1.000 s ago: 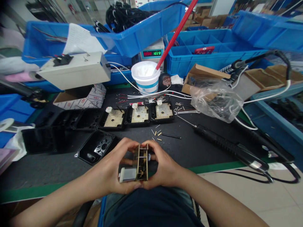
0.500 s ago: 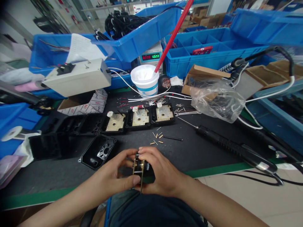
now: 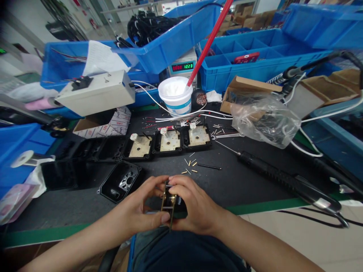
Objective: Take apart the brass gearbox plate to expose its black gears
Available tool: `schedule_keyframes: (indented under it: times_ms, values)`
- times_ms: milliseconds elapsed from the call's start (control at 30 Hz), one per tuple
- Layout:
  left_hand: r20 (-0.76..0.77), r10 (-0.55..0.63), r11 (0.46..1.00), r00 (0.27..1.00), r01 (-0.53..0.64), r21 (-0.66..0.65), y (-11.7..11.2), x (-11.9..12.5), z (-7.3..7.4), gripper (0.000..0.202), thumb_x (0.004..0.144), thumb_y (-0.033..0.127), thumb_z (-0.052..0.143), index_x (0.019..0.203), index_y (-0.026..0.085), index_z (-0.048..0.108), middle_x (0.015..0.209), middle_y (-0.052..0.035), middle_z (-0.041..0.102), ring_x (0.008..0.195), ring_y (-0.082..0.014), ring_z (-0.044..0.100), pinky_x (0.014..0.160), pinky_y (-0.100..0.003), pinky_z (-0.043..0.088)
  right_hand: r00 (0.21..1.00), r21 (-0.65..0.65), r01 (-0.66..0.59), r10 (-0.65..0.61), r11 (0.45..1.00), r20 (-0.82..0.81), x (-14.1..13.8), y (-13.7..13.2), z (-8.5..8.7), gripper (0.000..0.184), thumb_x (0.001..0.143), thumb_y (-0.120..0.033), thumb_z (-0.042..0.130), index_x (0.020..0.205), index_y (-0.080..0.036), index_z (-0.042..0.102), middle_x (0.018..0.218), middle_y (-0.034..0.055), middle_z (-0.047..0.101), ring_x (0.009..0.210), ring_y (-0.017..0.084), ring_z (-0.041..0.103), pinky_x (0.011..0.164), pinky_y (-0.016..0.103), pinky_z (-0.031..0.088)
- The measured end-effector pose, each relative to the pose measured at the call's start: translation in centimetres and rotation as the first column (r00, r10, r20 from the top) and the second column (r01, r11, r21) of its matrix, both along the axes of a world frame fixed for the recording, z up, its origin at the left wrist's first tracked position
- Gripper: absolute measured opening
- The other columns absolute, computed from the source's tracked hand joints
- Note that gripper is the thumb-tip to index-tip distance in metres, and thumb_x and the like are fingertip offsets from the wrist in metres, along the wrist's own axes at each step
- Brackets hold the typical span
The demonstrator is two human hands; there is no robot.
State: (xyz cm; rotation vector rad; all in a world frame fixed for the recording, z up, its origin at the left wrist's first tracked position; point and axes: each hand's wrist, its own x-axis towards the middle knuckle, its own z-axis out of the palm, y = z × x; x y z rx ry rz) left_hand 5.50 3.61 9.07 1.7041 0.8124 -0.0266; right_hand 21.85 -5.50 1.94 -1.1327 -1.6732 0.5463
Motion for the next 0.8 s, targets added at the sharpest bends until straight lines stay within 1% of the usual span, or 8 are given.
schedule_keyframes:
  times_ms: [100, 333, 400, 467, 567, 667, 733, 800]
  values:
    - [-0.003, 0.014, 1.0, 1.0, -0.014, 0.01, -0.1, 0.1, 0.2, 0.056, 0.07, 0.035, 0.069, 0.119, 0.025, 0.043, 0.106, -0.0045, 0.054, 0.099, -0.0203, 0.057, 0.092, -0.041, 0.045, 1.0, 0.011, 0.01, -0.01, 1.0, -0.004, -0.1, 0.0, -0.1, 0.067, 0.061, -0.025, 0.075, 0.115, -0.028, 0.035, 0.112, 0.0102, 0.048, 0.11, 0.029, 0.051, 0.09, 0.044, 0.046]
    - [-0.039, 0.053, 0.997, 0.998, -0.051, 0.062, -0.1, 0.7, 0.2, 0.061, 0.067, 0.04, 0.07, 0.119, 0.021, 0.043, 0.105, -0.0066, 0.057, 0.094, -0.0212, 0.056, 0.089, -0.04, 0.045, 0.999, 0.038, 0.016, -0.015, 0.999, -0.036, 0.0, 0.2, -0.2, 0.07, 0.06, -0.025, 0.076, 0.116, -0.028, 0.034, 0.111, 0.0097, 0.047, 0.109, 0.028, 0.05, 0.09, 0.042, 0.047]
    - [-0.035, 0.028, 0.999, 0.999, -0.026, 0.045, 0.4, 0.8, 0.5, 0.057, 0.069, 0.045, 0.067, 0.116, 0.02, 0.047, 0.104, -0.0071, 0.058, 0.094, -0.0212, 0.057, 0.087, -0.039, 0.046, 0.994, -0.01, 0.025, -0.026, 1.0, -0.105, -0.1, 0.1, -0.3, 0.074, 0.057, -0.026, 0.078, 0.116, -0.028, 0.034, 0.112, 0.0092, 0.046, 0.11, 0.028, 0.05, 0.091, 0.041, 0.046]
    - [-0.05, -0.05, 0.999, 0.997, 0.05, 0.001, 1.1, 0.9, 1.3, 0.053, 0.074, 0.051, 0.061, 0.116, 0.019, 0.05, 0.107, -0.0079, 0.059, 0.097, -0.0213, 0.057, 0.09, -0.039, 0.046, 0.972, -0.123, 0.019, -0.047, 0.992, -0.231, -0.2, -0.1, -0.3, 0.08, 0.055, -0.026, 0.08, 0.119, -0.028, 0.033, 0.116, 0.0095, 0.045, 0.112, 0.027, 0.049, 0.091, 0.039, 0.046]
    - [-0.098, -0.165, 0.986, 0.981, 0.164, -0.02, 2.1, 0.7, 2.8, 0.075, 0.071, 0.057, 0.061, 0.131, 0.019, 0.038, 0.129, -0.0121, 0.049, 0.115, -0.0259, 0.049, 0.094, -0.04, 0.044, 0.868, -0.32, -0.102, -0.073, 0.942, -0.491, -0.4, -0.2, -0.2, 0.082, 0.056, -0.024, 0.08, 0.122, -0.027, 0.031, 0.122, 0.0099, 0.044, 0.115, 0.025, 0.048, 0.09, 0.036, 0.047]
    - [-0.144, -0.259, 0.956, 0.955, 0.274, 0.103, 2.4, 0.8, 3.9, 0.106, 0.057, 0.054, 0.075, 0.142, 0.02, 0.02, 0.146, -0.0125, 0.029, 0.129, -0.0304, 0.035, 0.102, -0.043, 0.037, 0.678, -0.329, -0.284, -0.054, 0.901, -0.733, -0.7, -0.1, 0.2, 0.082, 0.057, -0.026, 0.081, 0.124, -0.027, 0.032, 0.126, 0.0102, 0.045, 0.119, 0.025, 0.047, 0.094, 0.038, 0.044]
    - [-0.172, -0.303, 0.92, 0.937, 0.334, 0.203, 2.5, 1.1, 4.3, 0.103, 0.059, 0.048, 0.076, 0.142, 0.022, 0.02, 0.146, -0.0098, 0.03, 0.13, -0.028, 0.034, 0.107, -0.041, 0.031, 0.557, -0.285, -0.35, -0.047, 0.892, -0.829, -0.9, 0.1, 0.7, 0.082, 0.058, -0.031, 0.082, 0.124, -0.025, 0.034, 0.128, 0.0112, 0.046, 0.121, 0.025, 0.046, 0.098, 0.041, 0.039]
    - [-0.194, -0.302, 0.897, 0.933, 0.347, 0.273, 2.5, 1.7, 4.6, 0.092, 0.066, 0.045, 0.071, 0.141, 0.022, 0.023, 0.143, -0.0086, 0.037, 0.128, -0.025, 0.039, 0.106, -0.038, 0.032, 0.463, -0.262, -0.374, -0.066, 0.889, -0.884, -1.1, 0.3, 1.0, 0.08, 0.058, -0.035, 0.082, 0.124, -0.025, 0.037, 0.13, 0.0116, 0.046, 0.124, 0.026, 0.043, 0.102, 0.043, 0.035]
